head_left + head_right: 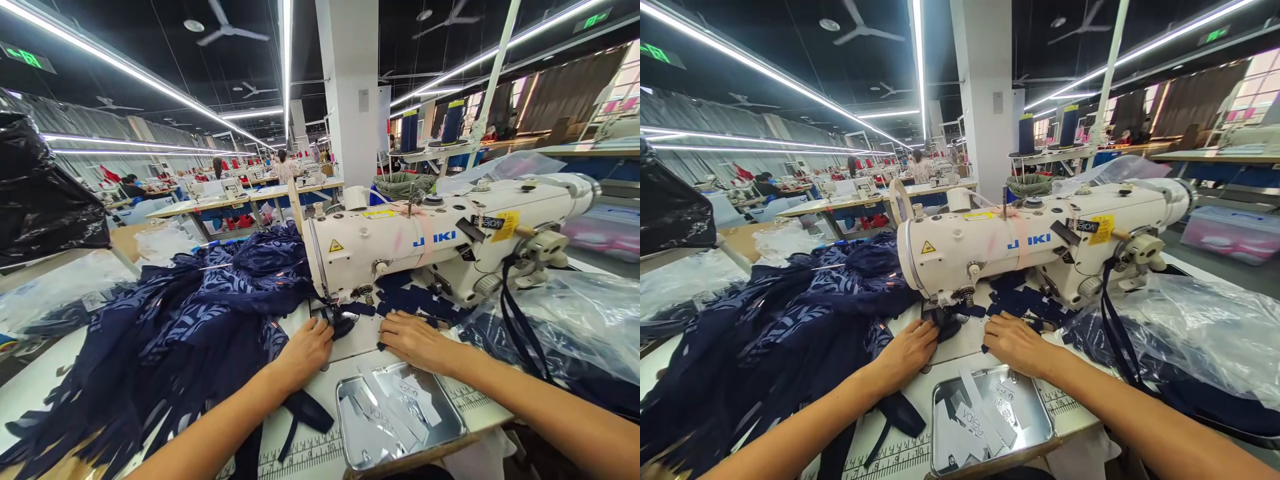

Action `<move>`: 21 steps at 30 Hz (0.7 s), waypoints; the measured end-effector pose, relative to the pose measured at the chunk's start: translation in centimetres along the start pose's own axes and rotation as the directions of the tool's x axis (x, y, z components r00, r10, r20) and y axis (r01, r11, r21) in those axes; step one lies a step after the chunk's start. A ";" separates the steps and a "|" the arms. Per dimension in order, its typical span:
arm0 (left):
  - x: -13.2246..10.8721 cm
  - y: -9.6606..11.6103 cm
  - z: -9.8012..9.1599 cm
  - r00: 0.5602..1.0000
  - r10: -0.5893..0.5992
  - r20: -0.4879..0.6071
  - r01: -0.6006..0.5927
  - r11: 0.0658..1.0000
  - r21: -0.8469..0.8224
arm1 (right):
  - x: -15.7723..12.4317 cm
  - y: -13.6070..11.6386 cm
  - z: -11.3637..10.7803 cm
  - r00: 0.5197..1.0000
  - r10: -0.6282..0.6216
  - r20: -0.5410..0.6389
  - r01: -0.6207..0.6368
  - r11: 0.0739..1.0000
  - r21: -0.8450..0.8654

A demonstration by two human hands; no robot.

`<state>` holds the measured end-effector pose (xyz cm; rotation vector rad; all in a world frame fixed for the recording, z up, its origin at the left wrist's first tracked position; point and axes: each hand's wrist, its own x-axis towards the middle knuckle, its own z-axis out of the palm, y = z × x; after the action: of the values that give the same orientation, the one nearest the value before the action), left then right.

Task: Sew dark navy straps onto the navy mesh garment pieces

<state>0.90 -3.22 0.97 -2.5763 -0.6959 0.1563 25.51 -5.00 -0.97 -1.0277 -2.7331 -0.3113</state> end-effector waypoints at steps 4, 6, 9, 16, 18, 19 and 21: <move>-0.6 0.9 -1.0 0.995 -0.044 0.086 0.047 0.998 -0.037 | 1.4 -0.5 0.7 0.997 0.056 -0.049 -0.055 0.998 0.006; -0.7 1.2 -1.7 0.989 -0.091 0.116 0.101 0.991 -0.086 | 1.8 -0.6 0.9 0.997 0.046 -0.061 -0.045 0.999 0.023; -0.5 1.3 -2.4 0.978 -0.133 0.158 0.155 0.979 -0.136 | 2.1 -0.6 0.8 1.000 0.002 -0.026 -0.002 1.000 -0.008; 1.0 0.9 -0.8 1.000 -0.030 -0.009 0.028 0.992 -0.123 | 3.1 -1.7 0.4 0.999 -0.019 0.043 0.026 0.987 -0.161; 1.1 0.9 -0.3 0.998 0.008 -0.063 -0.017 0.989 -0.144 | 3.5 -1.6 0.8 1.000 -0.013 0.027 0.017 0.989 -0.149; 1.1 1.0 -0.2 0.997 0.019 -0.069 -0.030 0.987 -0.159 | 3.7 -1.5 1.1 1.000 -0.011 0.016 0.013 0.991 -0.136; 1.0 1.2 0.0 0.998 0.018 -0.060 -0.029 0.982 -0.189 | 4.0 -1.1 1.7 1.000 0.000 -0.010 -0.001 0.996 -0.095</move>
<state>2.34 -3.63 0.38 -2.7593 -0.6887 0.0224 21.61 -2.89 -1.70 -1.0469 -2.7325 -0.4486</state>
